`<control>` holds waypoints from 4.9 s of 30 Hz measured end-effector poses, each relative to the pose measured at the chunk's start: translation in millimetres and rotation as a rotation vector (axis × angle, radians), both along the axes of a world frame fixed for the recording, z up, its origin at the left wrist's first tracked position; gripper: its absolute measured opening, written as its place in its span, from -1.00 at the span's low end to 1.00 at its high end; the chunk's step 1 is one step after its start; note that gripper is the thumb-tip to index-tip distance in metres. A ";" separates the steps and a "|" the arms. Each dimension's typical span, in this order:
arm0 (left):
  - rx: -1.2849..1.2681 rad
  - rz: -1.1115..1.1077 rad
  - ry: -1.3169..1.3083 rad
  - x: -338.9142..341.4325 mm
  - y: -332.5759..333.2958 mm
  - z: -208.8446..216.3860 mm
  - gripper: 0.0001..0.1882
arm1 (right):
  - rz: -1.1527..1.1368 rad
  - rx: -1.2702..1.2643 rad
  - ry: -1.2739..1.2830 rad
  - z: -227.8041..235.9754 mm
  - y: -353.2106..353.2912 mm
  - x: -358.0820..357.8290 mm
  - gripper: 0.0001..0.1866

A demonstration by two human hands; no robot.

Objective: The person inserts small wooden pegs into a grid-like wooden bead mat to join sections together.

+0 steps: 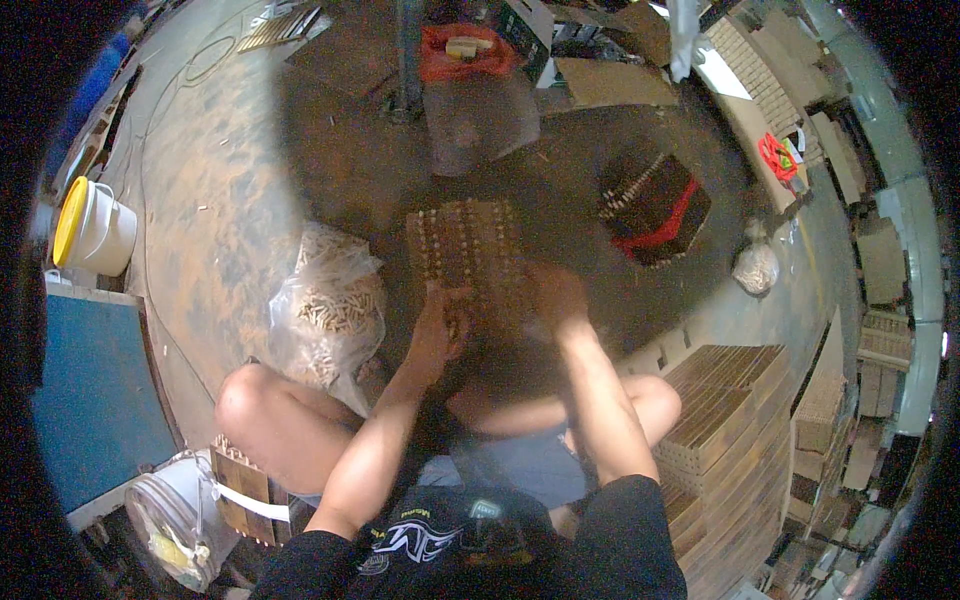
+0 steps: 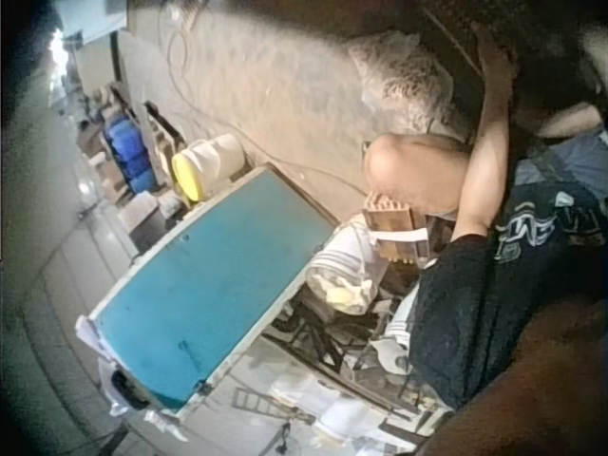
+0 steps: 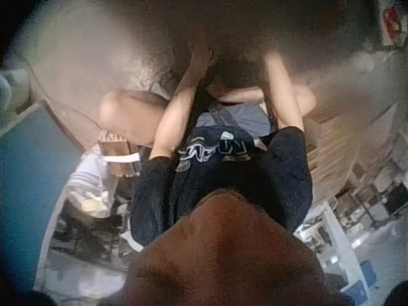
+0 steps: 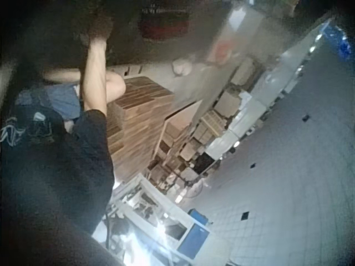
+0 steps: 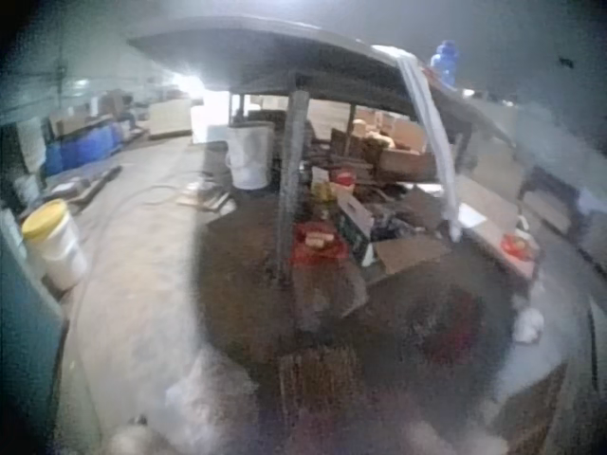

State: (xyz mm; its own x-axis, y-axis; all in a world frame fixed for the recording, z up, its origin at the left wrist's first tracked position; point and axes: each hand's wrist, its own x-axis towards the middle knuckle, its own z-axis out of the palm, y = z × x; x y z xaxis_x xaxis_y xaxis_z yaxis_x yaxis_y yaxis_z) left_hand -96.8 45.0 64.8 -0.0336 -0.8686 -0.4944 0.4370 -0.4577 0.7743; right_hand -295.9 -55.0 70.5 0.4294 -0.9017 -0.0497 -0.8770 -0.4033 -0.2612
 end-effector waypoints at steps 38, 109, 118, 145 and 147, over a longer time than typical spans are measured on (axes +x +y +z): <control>0.061 0.235 0.555 -26.3 31.1 -9.2 -0.49 | -0.079 0.408 -0.210 -10.5 109.4 43.3 -0.73; 0.045 0.424 0.386 -2.9 2.5 -18.1 -0.71 | -0.005 0.054 -0.078 3.4 10.0 7.9 -0.81; -0.027 0.402 0.491 3.2 4.1 -10.6 -0.69 | 0.003 -0.024 -0.154 2.5 15.9 10.1 -0.72; 0.069 0.340 0.439 13.3 11.5 -20.6 -0.36 | -0.266 0.212 -0.535 -21.5 39.2 -2.8 -0.78; 0.050 0.352 0.393 15.9 13.0 -14.5 -0.36 | -0.266 0.209 -0.477 -15.4 38.4 6.9 -0.78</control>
